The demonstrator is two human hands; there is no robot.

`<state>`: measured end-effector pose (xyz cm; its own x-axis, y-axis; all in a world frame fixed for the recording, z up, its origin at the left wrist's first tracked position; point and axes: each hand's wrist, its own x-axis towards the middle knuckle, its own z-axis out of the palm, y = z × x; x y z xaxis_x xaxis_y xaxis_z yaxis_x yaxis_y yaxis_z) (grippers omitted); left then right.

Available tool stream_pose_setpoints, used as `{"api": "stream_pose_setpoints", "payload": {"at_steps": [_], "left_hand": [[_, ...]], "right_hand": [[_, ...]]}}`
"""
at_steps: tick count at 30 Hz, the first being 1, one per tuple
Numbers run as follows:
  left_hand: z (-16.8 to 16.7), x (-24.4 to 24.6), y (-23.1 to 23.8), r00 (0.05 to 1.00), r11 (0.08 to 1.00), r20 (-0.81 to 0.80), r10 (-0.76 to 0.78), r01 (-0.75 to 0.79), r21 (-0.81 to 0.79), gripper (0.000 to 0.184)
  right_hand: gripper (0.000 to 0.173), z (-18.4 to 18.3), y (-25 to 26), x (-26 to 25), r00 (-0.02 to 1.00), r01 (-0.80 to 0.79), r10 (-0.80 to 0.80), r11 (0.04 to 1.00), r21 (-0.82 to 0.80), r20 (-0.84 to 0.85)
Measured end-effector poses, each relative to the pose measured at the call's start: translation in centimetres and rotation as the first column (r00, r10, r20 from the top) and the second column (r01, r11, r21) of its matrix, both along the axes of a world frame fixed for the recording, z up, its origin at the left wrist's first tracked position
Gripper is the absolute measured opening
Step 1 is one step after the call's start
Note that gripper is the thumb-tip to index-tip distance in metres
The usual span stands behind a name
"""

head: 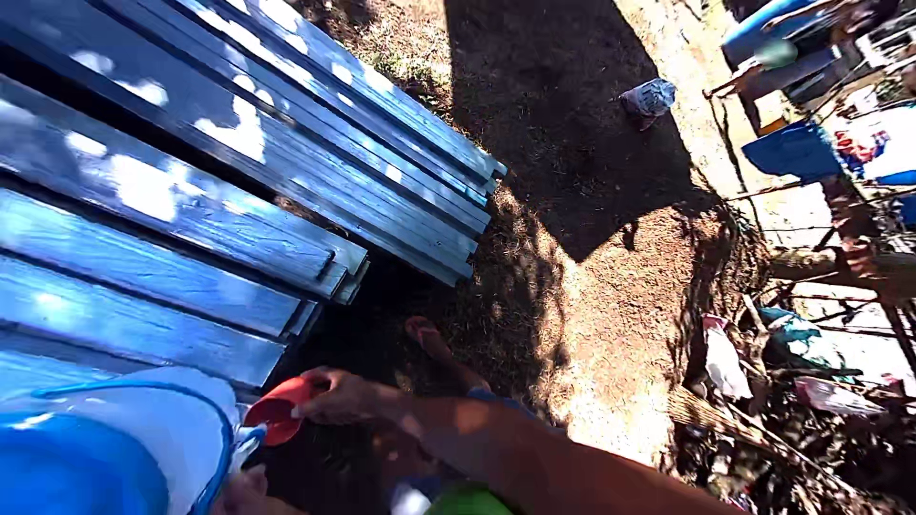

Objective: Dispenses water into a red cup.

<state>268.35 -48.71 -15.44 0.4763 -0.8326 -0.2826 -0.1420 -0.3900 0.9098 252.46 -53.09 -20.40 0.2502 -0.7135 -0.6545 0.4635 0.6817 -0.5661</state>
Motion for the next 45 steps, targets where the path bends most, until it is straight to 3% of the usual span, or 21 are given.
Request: {"api": "stream_pose_setpoints", "payload": {"at_steps": [3,5,9,24,45], "left_hand": [[1.0,-1.4,-0.2,0.993,0.997,0.100,0.069,-0.072,0.024,0.018],[0.7,-0.9,-0.2,0.987,0.994,0.121,0.102,-0.106,0.026,0.016],[-0.5,0.5,0.1,0.984,0.990,0.119,0.136,-0.139,0.020,0.014],[-1.2,0.4,0.6,0.981,0.978,0.004,0.194,-0.193,-0.075,0.010],[-0.9,0.0,0.5,0.968,0.968,-0.021,0.250,-0.250,-0.029,0.011]], "right_hand": [[0.058,0.2,-0.2,-0.6,0.992,-0.102,0.104,0.994,0.030,-0.074],[0.062,-2.3,0.3,-0.1,0.977,-0.192,0.193,0.981,0.017,-0.089],[0.069,-4.4,0.4,1.4,0.986,-0.150,0.151,0.988,0.019,-0.076],[0.069,-4.9,0.1,1.3,0.991,-0.133,0.134,0.990,0.039,-0.025],[0.074,-4.7,0.4,1.7,0.990,-0.139,0.139,0.990,0.040,-0.003]]}}
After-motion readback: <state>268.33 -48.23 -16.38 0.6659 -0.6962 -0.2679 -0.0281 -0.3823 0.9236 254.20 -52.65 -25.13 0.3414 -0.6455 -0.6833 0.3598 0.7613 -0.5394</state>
